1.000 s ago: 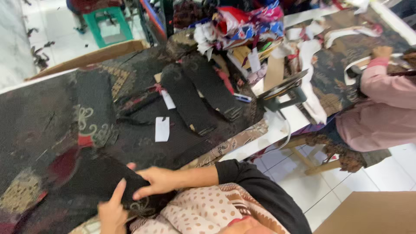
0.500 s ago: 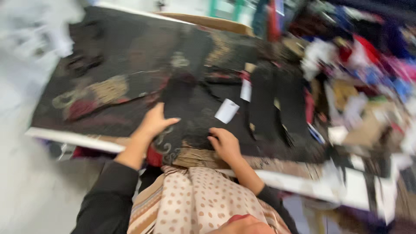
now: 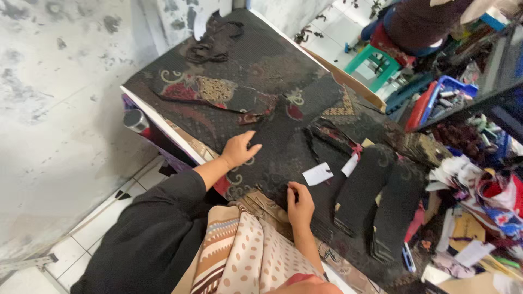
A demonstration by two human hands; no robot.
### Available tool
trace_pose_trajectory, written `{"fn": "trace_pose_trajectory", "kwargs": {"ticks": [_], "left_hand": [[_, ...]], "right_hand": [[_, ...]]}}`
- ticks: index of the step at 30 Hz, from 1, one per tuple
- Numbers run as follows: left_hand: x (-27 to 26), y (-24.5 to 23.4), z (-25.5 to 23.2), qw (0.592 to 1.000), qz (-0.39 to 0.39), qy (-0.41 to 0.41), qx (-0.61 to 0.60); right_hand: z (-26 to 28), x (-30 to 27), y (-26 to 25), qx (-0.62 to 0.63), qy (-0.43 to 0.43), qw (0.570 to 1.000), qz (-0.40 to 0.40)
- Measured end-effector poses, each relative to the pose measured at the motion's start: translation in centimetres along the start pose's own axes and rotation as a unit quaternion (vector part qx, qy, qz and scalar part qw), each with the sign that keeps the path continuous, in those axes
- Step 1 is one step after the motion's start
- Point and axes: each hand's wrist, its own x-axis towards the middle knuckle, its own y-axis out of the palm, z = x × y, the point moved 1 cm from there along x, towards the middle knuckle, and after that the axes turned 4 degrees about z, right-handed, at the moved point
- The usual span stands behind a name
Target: The person folds several pieces of patterned fabric on a table, aligning edges and smoothing creases by hand. The person handles each piece individually, folds it into a compact shape, and places it on the table.
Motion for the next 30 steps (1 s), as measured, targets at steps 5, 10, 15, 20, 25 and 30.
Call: {"fn": "trace_pose_trajectory", "kwargs": {"ticks": [5, 10, 15, 20, 25, 30], "left_hand": [[-0.6, -0.4, -0.8, 1.0, -0.005, 0.002, 0.013], [0.0, -0.8, -1.3, 0.999, -0.016, 0.02, 0.034], [-0.4, -0.3, -1.1, 0.999, -0.019, 0.011, 0.031], [-0.6, -0.3, -0.8, 0.997, -0.04, 0.042, 0.054], [-0.6, 0.0, -0.8, 0.997, -0.019, 0.034, 0.059], [-0.2, 0.1, -0.4, 0.994, -0.024, 0.065, 0.082]], "right_hand": [[0.2, -1.9, -3.7, 0.044, -0.015, 0.998, 0.048], [-1.9, -8.0, -12.5, -0.157, -0.002, 0.983, -0.098], [-5.2, -13.3, -15.5, -0.264, 0.049, 0.956, -0.122], [-7.3, -14.4, -14.0, -0.299, 0.069, 0.946, -0.102], [-7.5, -14.4, -14.6, -0.265, 0.075, 0.955, -0.109], [-7.3, -14.1, -14.8, -0.257, 0.072, 0.956, -0.124]]}}
